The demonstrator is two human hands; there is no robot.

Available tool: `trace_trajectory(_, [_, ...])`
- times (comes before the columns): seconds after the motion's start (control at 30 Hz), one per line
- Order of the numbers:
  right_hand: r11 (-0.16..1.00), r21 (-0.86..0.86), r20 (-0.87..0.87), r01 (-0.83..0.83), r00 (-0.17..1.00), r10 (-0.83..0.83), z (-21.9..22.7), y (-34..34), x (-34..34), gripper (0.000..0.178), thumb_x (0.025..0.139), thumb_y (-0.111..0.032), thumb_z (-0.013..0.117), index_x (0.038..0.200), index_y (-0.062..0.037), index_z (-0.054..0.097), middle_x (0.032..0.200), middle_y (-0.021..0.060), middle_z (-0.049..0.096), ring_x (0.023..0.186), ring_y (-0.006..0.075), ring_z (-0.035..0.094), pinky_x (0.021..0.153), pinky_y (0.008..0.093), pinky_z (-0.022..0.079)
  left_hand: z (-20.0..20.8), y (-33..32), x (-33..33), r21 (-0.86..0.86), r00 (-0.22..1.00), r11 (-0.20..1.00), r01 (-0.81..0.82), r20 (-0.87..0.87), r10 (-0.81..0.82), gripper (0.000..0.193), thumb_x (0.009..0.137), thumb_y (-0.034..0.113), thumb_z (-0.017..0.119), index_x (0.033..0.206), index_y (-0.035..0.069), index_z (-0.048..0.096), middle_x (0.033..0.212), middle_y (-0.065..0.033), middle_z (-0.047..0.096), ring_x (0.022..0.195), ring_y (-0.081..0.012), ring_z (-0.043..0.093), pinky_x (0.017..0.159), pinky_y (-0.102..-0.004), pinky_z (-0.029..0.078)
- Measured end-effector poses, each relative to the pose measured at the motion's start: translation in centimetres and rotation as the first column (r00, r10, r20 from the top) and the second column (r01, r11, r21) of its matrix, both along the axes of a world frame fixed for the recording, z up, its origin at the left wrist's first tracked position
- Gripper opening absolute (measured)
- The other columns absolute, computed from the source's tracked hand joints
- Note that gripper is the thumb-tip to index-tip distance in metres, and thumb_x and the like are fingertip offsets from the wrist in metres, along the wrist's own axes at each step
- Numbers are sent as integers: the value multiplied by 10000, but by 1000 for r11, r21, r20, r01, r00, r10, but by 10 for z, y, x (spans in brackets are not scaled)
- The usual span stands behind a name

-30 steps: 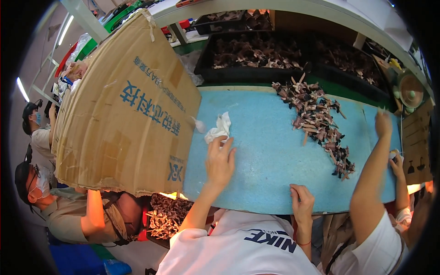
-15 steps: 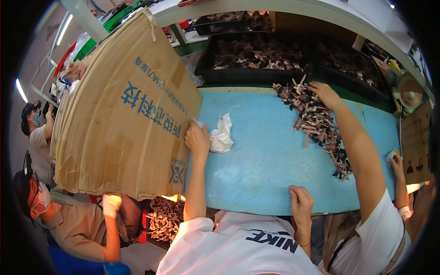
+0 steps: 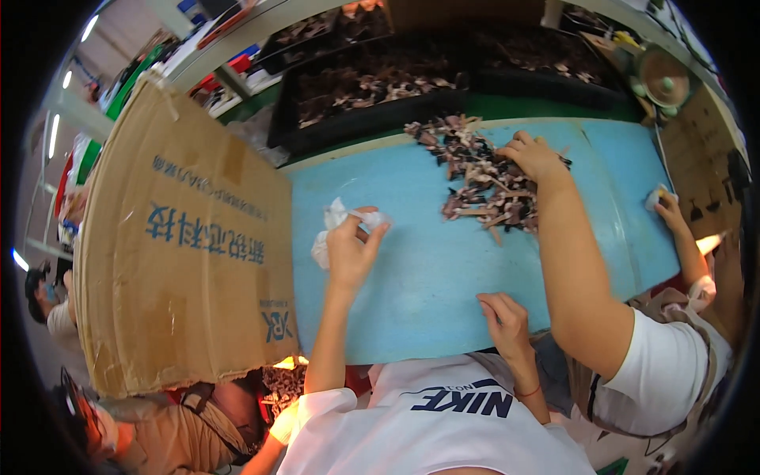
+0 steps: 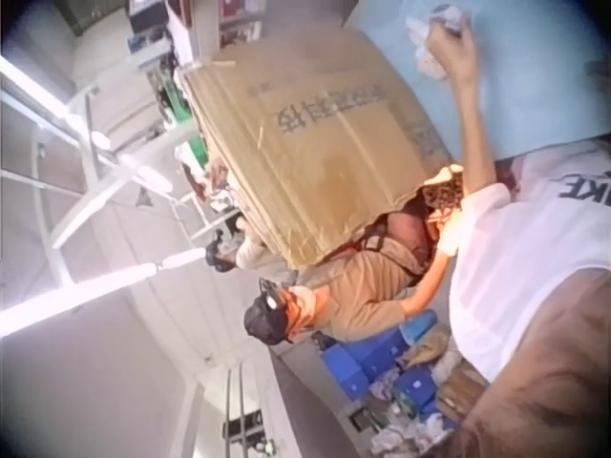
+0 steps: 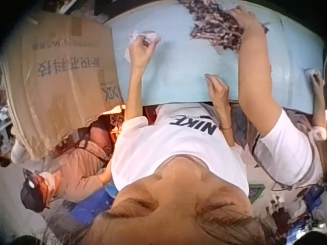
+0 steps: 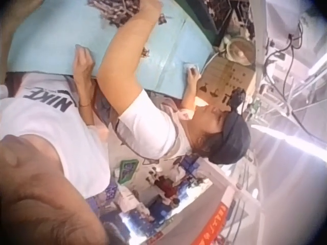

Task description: The person retrieves figurine parts from a lit box, applies glue from a squeeze bottle onto the components, and attaches pieces together by hand before placing the glue bottle on a shelf.

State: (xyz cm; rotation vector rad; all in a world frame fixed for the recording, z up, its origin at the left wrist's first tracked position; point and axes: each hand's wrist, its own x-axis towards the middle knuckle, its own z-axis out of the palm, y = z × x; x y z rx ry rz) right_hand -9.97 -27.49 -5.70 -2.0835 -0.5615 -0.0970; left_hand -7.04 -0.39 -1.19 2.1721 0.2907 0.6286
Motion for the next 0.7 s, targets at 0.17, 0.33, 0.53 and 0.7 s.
trace_trajectory(0.17, [1000,15,63,6,998,-7,-5,-4,-2,108,768,49,549,857,14,599,718,125,577,549,204,558,469,283,420,-33,-32,24,189,982,974,125,-162,-94,276,698,170,696,918,23,617,581,-119,588,480,-224,565,476,-323,425])
trace_trajectory(0.33, [999,11,58,42,997,-43,-15,-15,-3,105,775,42,544,859,13,600,706,120,573,540,191,555,458,270,414,-47,-43,28,79,945,973,218,-267,-190,289,700,146,684,948,20,604,669,-131,611,525,-230,580,499,-323,431])
trace_trajectory(0.53, [1000,-1,46,25,999,-25,-15,-8,4,99,782,33,546,863,14,600,699,119,568,533,188,553,454,262,407,-58,-43,24,-80,954,966,244,-157,-254,309,679,94,691,961,10,597,764,-153,629,527,-204,577,509,-308,433])
trace_trajectory(0.7, [1000,0,57,12,998,-12,-13,-3,7,104,793,23,547,880,9,603,706,122,571,539,188,557,459,262,410,-59,-42,21,2,937,951,309,-174,-304,362,686,99,693,1026,28,589,1037,-198,593,595,-185,601,591,-310,474])
